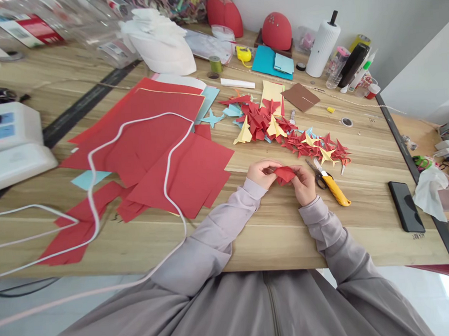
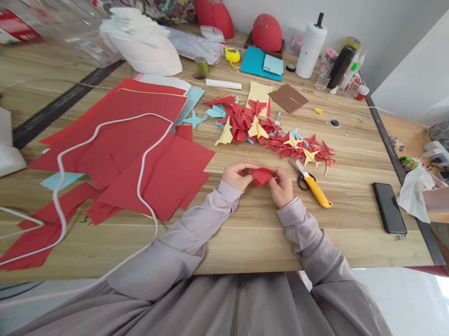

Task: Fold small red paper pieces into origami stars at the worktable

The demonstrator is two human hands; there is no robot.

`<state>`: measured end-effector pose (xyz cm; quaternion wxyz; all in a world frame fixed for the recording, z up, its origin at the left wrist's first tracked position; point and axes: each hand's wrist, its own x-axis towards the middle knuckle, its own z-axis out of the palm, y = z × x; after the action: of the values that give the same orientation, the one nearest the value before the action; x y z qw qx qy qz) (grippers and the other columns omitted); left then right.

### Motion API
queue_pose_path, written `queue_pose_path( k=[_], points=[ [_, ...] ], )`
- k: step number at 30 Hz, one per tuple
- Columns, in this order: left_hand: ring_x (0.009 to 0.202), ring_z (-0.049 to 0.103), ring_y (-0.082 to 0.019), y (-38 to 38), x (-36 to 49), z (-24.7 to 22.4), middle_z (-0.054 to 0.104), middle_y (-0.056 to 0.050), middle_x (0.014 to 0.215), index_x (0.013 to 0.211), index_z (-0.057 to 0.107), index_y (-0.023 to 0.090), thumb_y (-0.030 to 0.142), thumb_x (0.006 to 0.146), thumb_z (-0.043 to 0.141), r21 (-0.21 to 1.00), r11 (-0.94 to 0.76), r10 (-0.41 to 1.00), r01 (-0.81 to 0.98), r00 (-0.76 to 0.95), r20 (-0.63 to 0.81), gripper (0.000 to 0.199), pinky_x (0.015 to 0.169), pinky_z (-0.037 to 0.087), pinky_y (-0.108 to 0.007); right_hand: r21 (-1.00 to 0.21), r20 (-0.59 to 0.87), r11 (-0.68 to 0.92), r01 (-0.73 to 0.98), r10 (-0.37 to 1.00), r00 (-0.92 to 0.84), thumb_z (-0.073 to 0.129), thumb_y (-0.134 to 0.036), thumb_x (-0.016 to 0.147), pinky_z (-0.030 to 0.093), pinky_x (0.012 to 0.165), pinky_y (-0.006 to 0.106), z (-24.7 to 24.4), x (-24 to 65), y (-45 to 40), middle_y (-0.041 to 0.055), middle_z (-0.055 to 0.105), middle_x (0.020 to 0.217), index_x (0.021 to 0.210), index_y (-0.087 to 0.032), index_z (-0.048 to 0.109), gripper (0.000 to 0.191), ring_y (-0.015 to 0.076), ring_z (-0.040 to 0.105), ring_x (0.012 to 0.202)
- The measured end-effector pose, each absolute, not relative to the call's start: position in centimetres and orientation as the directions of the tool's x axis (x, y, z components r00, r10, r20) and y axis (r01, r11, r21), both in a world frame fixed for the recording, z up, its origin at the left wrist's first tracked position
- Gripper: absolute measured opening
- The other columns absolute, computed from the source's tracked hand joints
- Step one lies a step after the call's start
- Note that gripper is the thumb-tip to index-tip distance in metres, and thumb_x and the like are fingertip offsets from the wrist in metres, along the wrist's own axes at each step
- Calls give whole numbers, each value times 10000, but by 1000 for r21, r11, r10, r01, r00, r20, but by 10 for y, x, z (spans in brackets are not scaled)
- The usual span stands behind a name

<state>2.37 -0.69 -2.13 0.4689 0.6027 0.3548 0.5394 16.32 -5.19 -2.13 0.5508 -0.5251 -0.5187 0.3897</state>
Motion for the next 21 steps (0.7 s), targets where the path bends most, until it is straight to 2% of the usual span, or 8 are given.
queue_pose_path(
  k=[6,14,21],
  points=[
    [757,623,-153,-10,24,-22,679,-58,843,736,678,155,143,611,628,950,-311,937,-33,155,312,135,623,491,-248,-971,205,178,158,963,174,535,-303,780,469,548,253,-21,162,-52,42,626,863,931,-205,582,186,144,567,695],
    [739,623,-152,-9,24,-19,679,-53,819,713,671,156,137,595,629,952,-307,938,-23,164,306,127,631,494,-253,-968,215,187,168,962,169,540,-283,775,483,591,265,-24,164,-52,39,622,845,913,-201,581,165,159,577,754],
    [728,632,-161,-9,24,-18,684,-71,791,690,677,149,209,621,681,949,-313,933,-22,179,312,92,635,499,-269,-966,217,186,179,960,175,563,-322,771,474,567,266,-20,163,-53,20,609,778,842,-201,575,141,140,566,669]
  ],
)
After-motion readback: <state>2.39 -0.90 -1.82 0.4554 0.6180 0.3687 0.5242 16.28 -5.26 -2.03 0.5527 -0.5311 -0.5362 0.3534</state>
